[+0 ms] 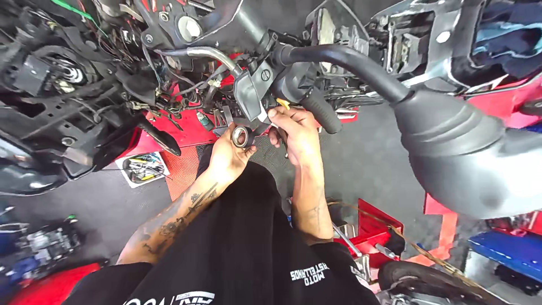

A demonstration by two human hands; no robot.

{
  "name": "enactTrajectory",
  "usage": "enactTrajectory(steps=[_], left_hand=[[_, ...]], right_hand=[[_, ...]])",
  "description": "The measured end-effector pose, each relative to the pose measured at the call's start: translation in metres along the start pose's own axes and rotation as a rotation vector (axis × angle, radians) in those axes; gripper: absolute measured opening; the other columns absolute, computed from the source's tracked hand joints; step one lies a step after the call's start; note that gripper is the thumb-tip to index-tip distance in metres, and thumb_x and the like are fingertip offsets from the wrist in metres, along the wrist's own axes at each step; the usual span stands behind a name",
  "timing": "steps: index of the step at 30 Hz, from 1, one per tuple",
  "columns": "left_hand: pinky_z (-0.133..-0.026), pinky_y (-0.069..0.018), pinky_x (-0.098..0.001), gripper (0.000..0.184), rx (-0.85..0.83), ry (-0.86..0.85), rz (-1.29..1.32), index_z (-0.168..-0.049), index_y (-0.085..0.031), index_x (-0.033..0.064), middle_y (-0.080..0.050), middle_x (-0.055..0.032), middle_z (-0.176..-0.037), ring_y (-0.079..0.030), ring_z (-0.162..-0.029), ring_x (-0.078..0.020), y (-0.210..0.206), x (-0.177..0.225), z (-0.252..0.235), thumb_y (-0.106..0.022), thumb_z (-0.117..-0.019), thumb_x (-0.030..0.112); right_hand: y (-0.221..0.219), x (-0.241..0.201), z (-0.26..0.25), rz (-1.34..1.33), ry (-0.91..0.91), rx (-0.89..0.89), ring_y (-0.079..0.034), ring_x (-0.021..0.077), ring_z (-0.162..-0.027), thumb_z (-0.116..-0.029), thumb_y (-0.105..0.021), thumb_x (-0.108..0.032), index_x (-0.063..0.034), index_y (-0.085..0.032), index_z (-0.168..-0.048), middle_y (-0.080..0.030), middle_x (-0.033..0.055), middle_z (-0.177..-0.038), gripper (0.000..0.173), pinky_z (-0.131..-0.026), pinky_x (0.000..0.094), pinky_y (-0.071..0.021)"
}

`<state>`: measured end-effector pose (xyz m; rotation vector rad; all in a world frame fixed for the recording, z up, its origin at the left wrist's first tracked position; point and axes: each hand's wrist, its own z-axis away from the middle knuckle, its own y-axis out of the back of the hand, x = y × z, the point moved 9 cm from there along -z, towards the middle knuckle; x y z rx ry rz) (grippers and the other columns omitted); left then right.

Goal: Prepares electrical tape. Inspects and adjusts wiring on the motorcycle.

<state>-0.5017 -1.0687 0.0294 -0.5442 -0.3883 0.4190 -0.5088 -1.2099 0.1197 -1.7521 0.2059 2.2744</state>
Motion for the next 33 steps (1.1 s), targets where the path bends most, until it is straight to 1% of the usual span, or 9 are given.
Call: enactTrajectory(steps=[4,8,13,19,21,23,26,31,33], left_hand=[[-0.07,-0.057,-0.0307,0.038,0.004,-0.01,0.009,-0.108,-0.054,0.0114,-0.061,-0.006,-0.083,-0.063,-0.071,-0.0163,0.001,0.002,0.002,-0.029,-0.1129,0.039],[-0.069,-0.057,-0.0302,0.038,0.023,-0.02,-0.001,-0.114,-0.054,0.0119,-0.063,-0.0067,-0.086,-0.064,-0.071,-0.016,0.004,0.004,0.003,-0.029,-0.1126,0.041],[-0.066,-0.0566,-0.0283,0.041,0.009,-0.045,-0.032,-0.112,-0.056,0.0109,-0.064,-0.0067,-0.085,-0.064,-0.069,-0.0153,0.007,0.004,0.005,-0.03,-0.1123,0.042],[-0.068,-0.0572,-0.029,0.044,-0.024,-0.121,-0.128,-0.117,-0.057,0.0106,-0.067,-0.0078,-0.09,-0.066,-0.074,-0.0158,0.009,0.011,0.011,-0.028,-0.1127,0.044],[-0.068,-0.0579,-0.0293,0.047,-0.083,-0.19,-0.183,-0.123,-0.058,0.0095,-0.068,-0.0082,-0.093,-0.067,-0.076,-0.0162,0.009,0.016,0.012,-0.024,-0.1136,0.041],[-0.069,-0.058,-0.0291,0.046,-0.15,-0.183,-0.214,-0.127,-0.057,0.0087,-0.068,-0.0085,-0.096,-0.067,-0.077,-0.0163,0.01,0.015,0.013,-0.024,-0.114,0.038],[-0.07,-0.0569,-0.0283,0.047,-0.214,-0.084,-0.224,-0.124,-0.059,0.0095,-0.067,-0.0068,-0.092,-0.065,-0.076,-0.0155,0.008,0.007,0.013,-0.024,-0.1139,0.039],[-0.068,-0.0543,-0.0255,0.047,-0.239,-0.081,-0.213,-0.118,-0.06,0.0083,-0.064,-0.0059,-0.086,-0.062,-0.071,-0.0125,0.006,0.007,0.017,-0.024,-0.1138,0.038],[-0.068,-0.0544,-0.0253,0.045,-0.24,-0.101,-0.198,-0.118,-0.06,0.0086,-0.065,-0.0062,-0.088,-0.062,-0.07,-0.0122,0.005,0.014,0.019,-0.027,-0.1135,0.039]], right_hand=[[0.007,-0.005,0.006,0.07,0.126,0.065,-0.059,0.0084,-0.058,-0.1024,-0.06,-0.01,-0.0025,-0.066,-0.122,-0.07,0.0056,-0.092,0.022,-0.049,0.0222,-0.0518],[0.01,-0.013,0.02,0.226,0.432,0.254,-0.068,0.0129,-0.08,-0.0968,-0.068,-0.005,0.0,-0.07,-0.115,-0.071,0.011,-0.113,0.019,-0.063,0.0274,-0.06],[0.002,-0.022,0.025,0.414,0.582,0.205,-0.068,0.0139,-0.094,-0.1,-0.063,-0.006,-0.0002,-0.074,-0.113,-0.066,0.0145,-0.117,0.018,-0.073,0.0258,-0.0605],[-0.008,-0.035,0.035,0.853,0.672,0.252,-0.066,0.0235,-0.105,-0.1028,-0.061,-0.021,-0.0055,-0.074,-0.12,-0.07,0.0129,-0.114,0.027,-0.09,0.0379,-0.0559],[0.0,-0.036,0.059,0.752,0.745,0.38,-0.066,0.0257,-0.109,-0.1016,-0.061,-0.018,-0.0042,-0.076,-0.112,-0.071,0.0134,-0.112,0.023,-0.093,0.0416,-0.0556],[0.005,-0.026,0.089,0.593,0.832,0.467,-0.068,0.0223,-0.096,-0.1003,-0.059,-0.018,-0.0034,-0.076,-0.099,-0.073,0.0115,-0.098,0.022,-0.085,0.0405,-0.0569],[-0.005,0.02,0.094,0.411,0.728,0.321,-0.068,0.0154,-0.078,-0.1009,-0.058,-0.016,0.0011,-0.075,-0.098,-0.073,0.0104,-0.085,0.024,-0.073,0.0334,-0.0584],[-0.027,0.06,0.035,0.382,0.341,0.226,-0.069,0.0131,-0.083,-0.1031,-0.053,-0.012,-0.0015,-0.074,-0.101,-0.071,0.0077,-0.091,0.023,-0.076,0.0335,-0.0596],[-0.028,0.061,0.018,0.426,0.188,0.211,-0.068,0.0122,-0.083,-0.1039,-0.049,-0.014,-0.0051,-0.072,-0.112,-0.072,0.0059,-0.096,0.025,-0.077,0.0349,-0.0595]])
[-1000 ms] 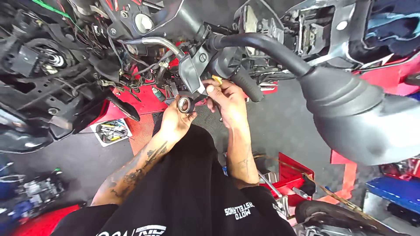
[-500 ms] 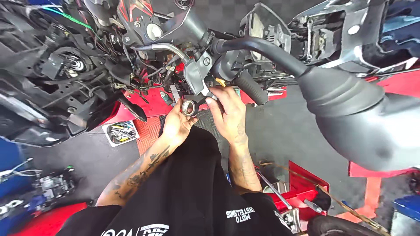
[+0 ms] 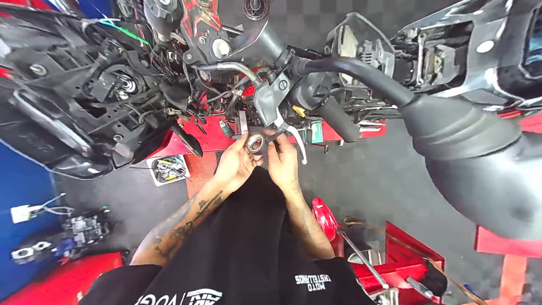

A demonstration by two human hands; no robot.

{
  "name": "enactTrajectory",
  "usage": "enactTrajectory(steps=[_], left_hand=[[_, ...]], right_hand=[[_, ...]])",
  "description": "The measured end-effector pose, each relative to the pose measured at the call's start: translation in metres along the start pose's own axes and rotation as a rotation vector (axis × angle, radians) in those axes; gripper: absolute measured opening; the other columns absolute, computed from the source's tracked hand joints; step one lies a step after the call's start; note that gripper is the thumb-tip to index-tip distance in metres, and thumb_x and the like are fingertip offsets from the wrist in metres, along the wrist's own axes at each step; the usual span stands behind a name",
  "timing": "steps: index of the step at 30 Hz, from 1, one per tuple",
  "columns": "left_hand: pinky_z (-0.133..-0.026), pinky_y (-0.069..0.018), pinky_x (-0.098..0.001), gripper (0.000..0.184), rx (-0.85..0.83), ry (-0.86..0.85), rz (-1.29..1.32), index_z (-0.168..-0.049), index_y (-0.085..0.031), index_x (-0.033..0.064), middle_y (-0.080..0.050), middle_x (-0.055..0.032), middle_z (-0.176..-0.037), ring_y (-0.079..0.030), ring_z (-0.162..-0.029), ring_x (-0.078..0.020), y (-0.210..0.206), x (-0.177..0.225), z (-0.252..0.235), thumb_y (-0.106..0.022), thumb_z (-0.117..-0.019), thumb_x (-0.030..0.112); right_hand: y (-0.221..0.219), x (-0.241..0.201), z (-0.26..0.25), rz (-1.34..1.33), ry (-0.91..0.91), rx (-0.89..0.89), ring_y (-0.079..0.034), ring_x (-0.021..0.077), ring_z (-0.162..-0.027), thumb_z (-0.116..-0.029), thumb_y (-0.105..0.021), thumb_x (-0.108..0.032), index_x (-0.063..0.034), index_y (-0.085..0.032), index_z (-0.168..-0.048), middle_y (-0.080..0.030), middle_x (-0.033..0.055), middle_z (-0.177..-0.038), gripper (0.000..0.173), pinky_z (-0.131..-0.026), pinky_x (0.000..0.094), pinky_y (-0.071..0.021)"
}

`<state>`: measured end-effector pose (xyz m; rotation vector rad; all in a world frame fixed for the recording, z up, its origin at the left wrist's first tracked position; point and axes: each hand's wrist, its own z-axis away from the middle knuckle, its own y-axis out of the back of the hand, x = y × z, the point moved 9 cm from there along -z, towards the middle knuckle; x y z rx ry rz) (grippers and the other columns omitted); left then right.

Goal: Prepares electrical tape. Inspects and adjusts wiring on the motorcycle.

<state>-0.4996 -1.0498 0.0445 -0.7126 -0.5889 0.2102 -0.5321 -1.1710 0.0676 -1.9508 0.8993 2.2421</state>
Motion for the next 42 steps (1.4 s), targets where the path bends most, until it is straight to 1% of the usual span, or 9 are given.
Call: enactTrajectory(steps=[5,9,11,16,19,22,27,34,42], left_hand=[[-0.066,-0.0534,-0.0251,0.042,-0.034,0.027,-0.002,-0.114,-0.058,0.0096,-0.063,-0.0048,-0.087,-0.06,-0.07,-0.0122,-0.004,-0.006,0.003,-0.025,-0.114,0.036],[-0.067,-0.0536,-0.0257,0.042,-0.039,0.012,-0.022,-0.11,-0.059,0.0101,-0.063,-0.0041,-0.084,-0.061,-0.069,-0.0122,-0.002,-0.007,0.004,-0.023,-0.114,0.032],[-0.067,-0.0538,-0.0265,0.042,-0.05,0.003,-0.004,-0.109,-0.06,0.0098,-0.064,-0.0044,-0.086,-0.061,-0.07,-0.0125,-0.001,-0.005,0.004,-0.026,-0.1135,0.033],[-0.068,-0.0555,-0.0289,0.041,-0.123,0.007,0.022,-0.11,-0.062,0.009,-0.068,-0.0065,-0.092,-0.064,-0.073,-0.014,-0.006,-0.004,0.012,-0.031,-0.1111,0.036],[-0.07,-0.0547,-0.0264,0.032,-0.182,-0.022,-0.074,-0.124,-0.061,0.01,-0.066,-0.0051,-0.093,-0.062,-0.074,-0.0116,-0.011,0.002,0.011,-0.039,-0.1096,0.027],[-0.069,-0.0552,-0.026,0.033,-0.217,-0.077,-0.157,-0.136,-0.06,0.0094,-0.067,-0.008,-0.103,-0.062,-0.075,-0.0112,-0.009,0.01,0.006,-0.045,-0.1096,0.022],[-0.073,-0.0584,-0.0298,0.025,-0.216,-0.093,-0.164,-0.129,-0.06,0.0071,-0.067,-0.0092,-0.099,-0.065,-0.076,-0.0141,-0.007,0.012,0.007,-0.047,-0.1086,0.016],[-0.07,-0.0602,-0.0269,0.024,-0.131,-0.094,-0.141,-0.128,-0.058,0.0065,-0.067,-0.008,-0.095,-0.067,-0.074,-0.0128,-0.009,0.008,0.013,-0.044,-0.1102,0.016],[-0.07,-0.0607,-0.0288,0.021,-0.109,-0.131,-0.107,-0.124,-0.059,0.0048,-0.068,-0.009,-0.096,-0.068,-0.074,-0.0138,-0.01,0.006,0.017,-0.048,-0.1088,0.014]], right_hand=[[-0.04,0.026,-0.031,-0.567,-0.369,-0.308,-0.067,0.0101,-0.092,-0.1078,-0.052,-0.033,-0.0087,-0.069,-0.119,-0.072,0.0028,-0.104,0.031,-0.083,0.0302,-0.0576],[-0.063,0.011,-0.037,-0.769,-0.449,-0.462,-0.068,0.0117,-0.08,-0.0999,-0.064,-0.017,-0.0053,-0.068,-0.108,-0.072,0.0065,-0.094,0.015,-0.07,0.0269,-0.0579],[-0.064,0.011,-0.04,-0.815,-0.458,-0.417,-0.067,0.0115,-0.076,-0.0985,-0.065,-0.014,-0.0052,-0.069,-0.104,-0.072,0.0069,-0.091,0.011,-0.066,0.0264,-0.0571],[-0.052,0.041,-0.038,-0.987,-0.512,-0.04,-0.067,0.011,-0.076,-0.1059,-0.051,-0.017,-0.012,-0.064,-0.119,-0.07,0.0024,-0.092,0.019,-0.068,0.0283,-0.0593],[-0.036,0.07,-0.019,-0.758,-0.402,0.017,-0.069,0.0152,-0.089,-0.1048,-0.05,-0.01,-0.0031,-0.065,-0.122,-0.071,0.0077,-0.103,0.024,-0.082,0.0356,-0.0598],[-0.006,0.087,0.033,-0.269,-0.299,-0.095,-0.067,0.0137,-0.088,-0.0993,-0.059,-0.009,0.0001,-0.071,-0.114,-0.071,0.0085,-0.099,0.021,-0.082,0.0343,-0.0586],[0.062,0.009,0.107,0.001,-0.002,-0.059,-0.069,0.011,-0.092,-0.0946,-0.071,-0.009,-0.0009,-0.073,-0.116,-0.073,0.0078,-0.103,0.023,-0.084,0.0289,-0.0605],[0.082,-0.1,0.07,0.355,0.553,0.244,-0.068,0.0187,-0.086,-0.0922,-0.072,-0.005,-0.0027,-0.079,-0.106,-0.072,0.0122,-0.092,0.015,-0.076,0.0303,-0.0582],[0.048,-0.108,0.045,0.576,0.678,0.179,-0.067,0.0229,-0.082,-0.0938,-0.069,-0.006,-0.0043,-0.079,-0.107,-0.071,0.0111,-0.087,0.016,-0.073,0.0342,-0.0564]])
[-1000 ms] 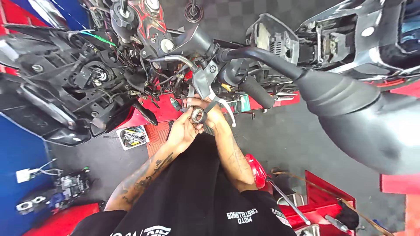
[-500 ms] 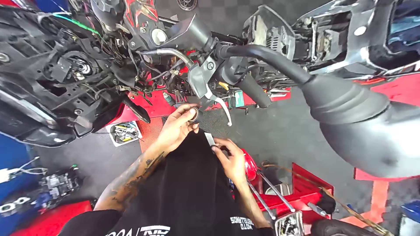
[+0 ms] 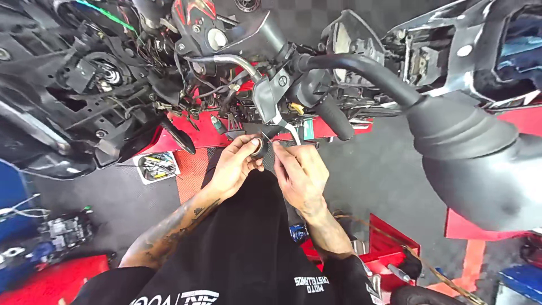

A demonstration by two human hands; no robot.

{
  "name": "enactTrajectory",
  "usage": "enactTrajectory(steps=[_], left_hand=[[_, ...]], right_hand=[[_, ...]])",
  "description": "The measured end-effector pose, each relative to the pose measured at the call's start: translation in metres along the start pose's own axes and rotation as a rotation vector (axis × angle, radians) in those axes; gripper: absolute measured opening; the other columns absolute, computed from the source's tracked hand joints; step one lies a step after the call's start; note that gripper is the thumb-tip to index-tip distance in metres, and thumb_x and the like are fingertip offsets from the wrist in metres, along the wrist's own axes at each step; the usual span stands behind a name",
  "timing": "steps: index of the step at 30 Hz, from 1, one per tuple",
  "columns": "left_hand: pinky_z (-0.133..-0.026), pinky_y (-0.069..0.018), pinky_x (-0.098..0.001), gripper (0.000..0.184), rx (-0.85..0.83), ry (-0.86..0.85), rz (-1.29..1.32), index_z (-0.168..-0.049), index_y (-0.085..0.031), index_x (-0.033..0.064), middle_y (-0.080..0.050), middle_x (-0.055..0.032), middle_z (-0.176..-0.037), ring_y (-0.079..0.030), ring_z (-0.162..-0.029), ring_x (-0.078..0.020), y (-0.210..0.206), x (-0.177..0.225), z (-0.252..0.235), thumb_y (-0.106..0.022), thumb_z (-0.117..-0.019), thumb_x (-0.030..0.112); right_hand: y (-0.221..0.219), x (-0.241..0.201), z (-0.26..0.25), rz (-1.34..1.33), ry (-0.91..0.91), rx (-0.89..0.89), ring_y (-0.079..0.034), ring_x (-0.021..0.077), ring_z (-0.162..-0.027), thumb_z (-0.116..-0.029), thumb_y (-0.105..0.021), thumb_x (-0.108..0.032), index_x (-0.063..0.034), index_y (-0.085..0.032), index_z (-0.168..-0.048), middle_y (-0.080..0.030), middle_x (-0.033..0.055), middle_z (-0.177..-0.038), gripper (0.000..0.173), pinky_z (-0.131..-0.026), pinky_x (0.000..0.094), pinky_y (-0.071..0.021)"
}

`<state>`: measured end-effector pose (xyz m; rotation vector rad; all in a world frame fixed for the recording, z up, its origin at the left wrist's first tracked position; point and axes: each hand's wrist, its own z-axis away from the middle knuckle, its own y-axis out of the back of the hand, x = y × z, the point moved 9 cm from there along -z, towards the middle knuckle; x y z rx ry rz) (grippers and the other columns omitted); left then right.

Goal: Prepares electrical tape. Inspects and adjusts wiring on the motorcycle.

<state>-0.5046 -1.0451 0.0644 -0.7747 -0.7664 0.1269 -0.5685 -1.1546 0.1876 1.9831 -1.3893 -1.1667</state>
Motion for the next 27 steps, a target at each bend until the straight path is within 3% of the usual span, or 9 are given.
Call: enactTrajectory(steps=[10,17,24,27], left_hand=[[-0.07,-0.0623,-0.031,0.017,-0.008,-0.065,-0.01,-0.121,-0.058,0.0042,-0.068,-0.0131,-0.104,-0.07,-0.076,-0.0169,0.0,0.005,0.001,-0.052,-0.1071,0.011],[-0.071,-0.0627,-0.0327,0.018,0.003,-0.109,-0.032,-0.121,-0.06,0.0041,-0.068,-0.0129,-0.106,-0.07,-0.077,-0.0178,0.003,0.008,0.0,-0.053,-0.1064,0.011],[-0.071,-0.0631,-0.0329,0.015,0.038,-0.177,-0.117,-0.119,-0.059,0.004,-0.069,-0.0117,-0.106,-0.071,-0.079,-0.0176,0.004,0.012,0.001,-0.052,-0.1053,0.007],[-0.068,-0.0619,-0.0319,0.015,0.11,-0.232,-0.102,-0.118,-0.059,0.0052,-0.067,-0.0101,-0.104,-0.069,-0.075,-0.0165,0.023,0.02,0.006,-0.052,-0.106,0.01]], right_hand=[[-0.021,-0.006,-0.017,0.023,0.046,-0.079,-0.063,0.0265,-0.081,-0.0955,-0.066,-0.006,-0.0026,-0.077,-0.109,-0.067,0.0124,-0.087,0.018,-0.072,0.0372,-0.0524],[0.002,-0.002,0.001,0.094,-0.036,-0.163,-0.065,0.0254,-0.078,-0.096,-0.064,-0.007,-0.005,-0.078,-0.107,-0.067,0.0115,-0.082,0.018,-0.071,0.0358,-0.054],[-0.03,-0.008,-0.025,0.113,-0.01,-0.22,-0.063,0.0304,-0.084,-0.0969,-0.061,-0.006,-0.0024,-0.076,-0.107,-0.066,0.0144,-0.09,0.019,-0.072,0.0397,-0.053],[-0.027,0.001,-0.008,0.091,-0.036,-0.3,-0.065,0.0297,-0.084,-0.0978,-0.059,-0.007,-0.0047,-0.076,-0.108,-0.066,0.0132,-0.09,0.02,-0.074,0.0405,-0.0547]])
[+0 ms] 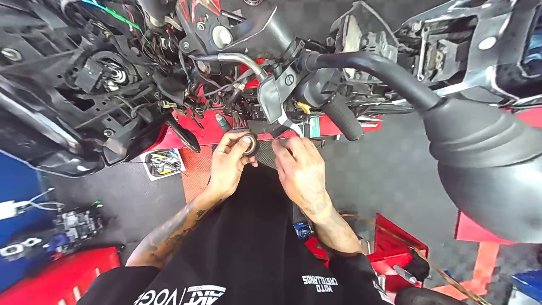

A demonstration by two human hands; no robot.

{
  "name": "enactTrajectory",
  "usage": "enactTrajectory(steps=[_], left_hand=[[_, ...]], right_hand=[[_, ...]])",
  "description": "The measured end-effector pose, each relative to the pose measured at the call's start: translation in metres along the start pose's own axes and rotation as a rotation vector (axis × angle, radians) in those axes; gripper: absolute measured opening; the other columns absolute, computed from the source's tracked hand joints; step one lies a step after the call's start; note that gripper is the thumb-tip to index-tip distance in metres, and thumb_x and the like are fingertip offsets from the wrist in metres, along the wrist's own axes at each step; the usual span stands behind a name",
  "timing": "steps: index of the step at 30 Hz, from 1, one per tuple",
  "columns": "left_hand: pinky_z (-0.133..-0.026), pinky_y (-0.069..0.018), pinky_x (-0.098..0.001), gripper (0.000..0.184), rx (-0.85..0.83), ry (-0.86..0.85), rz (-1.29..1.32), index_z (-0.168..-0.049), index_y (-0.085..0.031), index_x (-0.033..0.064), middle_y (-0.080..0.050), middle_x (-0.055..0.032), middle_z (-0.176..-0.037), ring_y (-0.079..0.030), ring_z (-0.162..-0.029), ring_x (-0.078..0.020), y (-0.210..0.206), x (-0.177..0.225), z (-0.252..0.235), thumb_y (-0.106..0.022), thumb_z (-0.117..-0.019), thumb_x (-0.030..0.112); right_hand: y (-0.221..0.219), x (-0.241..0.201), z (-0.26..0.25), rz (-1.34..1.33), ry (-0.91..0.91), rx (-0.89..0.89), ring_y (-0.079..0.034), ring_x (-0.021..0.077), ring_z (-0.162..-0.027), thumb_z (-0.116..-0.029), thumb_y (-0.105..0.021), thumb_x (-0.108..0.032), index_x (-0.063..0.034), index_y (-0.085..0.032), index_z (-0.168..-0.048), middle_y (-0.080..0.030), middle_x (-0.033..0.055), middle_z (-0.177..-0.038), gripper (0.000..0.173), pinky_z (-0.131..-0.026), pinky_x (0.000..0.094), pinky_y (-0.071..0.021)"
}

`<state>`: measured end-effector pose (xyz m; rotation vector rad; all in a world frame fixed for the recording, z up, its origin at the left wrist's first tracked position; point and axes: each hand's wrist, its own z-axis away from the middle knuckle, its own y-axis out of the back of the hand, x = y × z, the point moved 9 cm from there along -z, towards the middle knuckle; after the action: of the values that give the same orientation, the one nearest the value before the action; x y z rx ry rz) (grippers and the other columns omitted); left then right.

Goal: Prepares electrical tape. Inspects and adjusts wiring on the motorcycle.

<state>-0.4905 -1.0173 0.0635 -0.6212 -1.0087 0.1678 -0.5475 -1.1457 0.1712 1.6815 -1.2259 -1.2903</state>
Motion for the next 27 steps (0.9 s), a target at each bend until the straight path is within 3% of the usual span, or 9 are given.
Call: enactTrajectory(steps=[3,6,10,13,16,18,20,23,27], left_hand=[[-0.07,-0.0616,-0.0313,0.019,0.044,0.015,0.068,-0.123,-0.057,0.007,-0.067,-0.0088,-0.099,-0.068,-0.074,-0.0154,0.02,0.003,-0.004,-0.046,-0.1088,0.013],[-0.071,-0.0601,-0.03,0.025,-0.099,0.07,0.131,-0.127,-0.058,0.0102,-0.067,-0.0078,-0.101,-0.067,-0.077,-0.014,0.02,0.003,0.004,-0.041,-0.1098,0.015],[-0.068,-0.0592,-0.0288,0.026,-0.296,0.064,0.15,-0.127,-0.062,0.0095,-0.067,-0.0099,-0.111,-0.067,-0.079,-0.0143,-0.003,0.016,0.022,-0.045,-0.1087,0.015],[-0.066,-0.0596,-0.0281,0.025,-0.38,0.065,0.07,-0.127,-0.064,0.0055,-0.068,-0.0107,-0.115,-0.068,-0.079,-0.0134,-0.018,0.023,0.031,-0.049,-0.1078,0.014],[-0.065,-0.0598,-0.0274,0.026,-0.436,0.088,-0.061,-0.127,-0.065,0.0015,-0.069,-0.0108,-0.114,-0.068,-0.077,-0.0125,-0.028,0.023,0.033,-0.052,-0.1066,0.012],[-0.064,-0.0606,-0.0269,0.027,-0.458,0.108,-0.157,-0.127,-0.066,-0.0007,-0.07,-0.0107,-0.114,-0.069,-0.078,-0.0124,-0.032,0.021,0.033,-0.053,-0.106,0.009],[-0.064,-0.0614,-0.0274,0.026,-0.473,0.118,-0.25,-0.126,-0.067,-0.001,-0.069,-0.0104,-0.117,-0.069,-0.08,-0.0134,-0.033,0.02,0.033,-0.055,-0.1046,0.007],[-0.065,-0.0622,-0.0277,0.025,-0.493,0.13,-0.347,-0.124,-0.069,-0.0004,-0.069,-0.0093,-0.116,-0.07,-0.081,-0.0133,-0.034,0.017,0.033,-0.058,-0.103,0.006],[-0.064,-0.0626,-0.0265,0.025,-0.508,0.123,-0.433,-0.124,-0.07,0.0016,-0.07,-0.0069,-0.116,-0.07,-0.08,-0.0117,-0.034,0.015,0.03,-0.06,-0.1023,0.007]], right_hand=[[0.023,0.013,0.022,-0.262,-0.07,0.008,-0.067,0.0188,-0.085,-0.0976,-0.066,-0.012,-0.0052,-0.077,-0.116,-0.071,0.0106,-0.092,0.022,-0.075,0.0315,-0.0576],[0.023,0.037,0.037,-0.819,-0.23,-0.004,-0.066,0.0119,-0.088,-0.1,-0.064,-0.008,0.0016,-0.068,-0.128,-0.069,0.0094,-0.102,0.03,-0.079,0.028,-0.0598],[-0.007,0.04,0.049,-1.687,-0.374,0.002,-0.069,0.0181,-0.085,-0.1016,-0.059,-0.007,-0.0026,-0.066,-0.118,-0.068,0.0093,-0.107,0.019,-0.074,0.0365,-0.0626],[-0.03,0.021,0.054,-2.052,-0.468,-0.083,-0.065,0.0164,-0.081,-0.0952,-0.061,-0.01,-0.0077,-0.063,-0.114,-0.065,0.0086,-0.106,0.019,-0.07,0.0328,-0.0574],[-0.03,0.014,0.053,-1.983,-0.441,-0.11,-0.059,0.0083,-0.071,-0.0931,-0.066,-0.013,-0.0061,-0.06,-0.118,-0.064,0.0046,-0.097,0.027,-0.06,0.0237,-0.0498],[-0.018,0.019,0.049,-1.651,-0.4,-0.05,-0.056,0.003,-0.068,-0.0951,-0.069,-0.012,0.0005,-0.061,-0.123,-0.066,0.0017,-0.09,0.032,-0.057,0.019,-0.047],[-0.008,0.023,0.046,-1.378,-0.378,-0.011,-0.056,0.0041,-0.07,-0.0942,-0.071,-0.009,0.0061,-0.063,-0.125,-0.067,0.0034,-0.087,0.036,-0.06,0.0198,-0.0479],[-0.009,0.025,0.045,-1.264,-0.384,0.007,-0.062,0.0059,-0.074,-0.0917,-0.074,-0.006,0.0051,-0.071,-0.11,-0.072,0.0063,-0.092,0.021,-0.064,0.0219,-0.0533],[-0.011,0.028,0.045,-1.223,-0.363,-0.018,-0.061,0.0043,-0.073,-0.0915,-0.075,-0.006,0.0018,-0.073,-0.098,-0.07,0.0045,-0.09,0.01,-0.062,0.0195,-0.0503]])
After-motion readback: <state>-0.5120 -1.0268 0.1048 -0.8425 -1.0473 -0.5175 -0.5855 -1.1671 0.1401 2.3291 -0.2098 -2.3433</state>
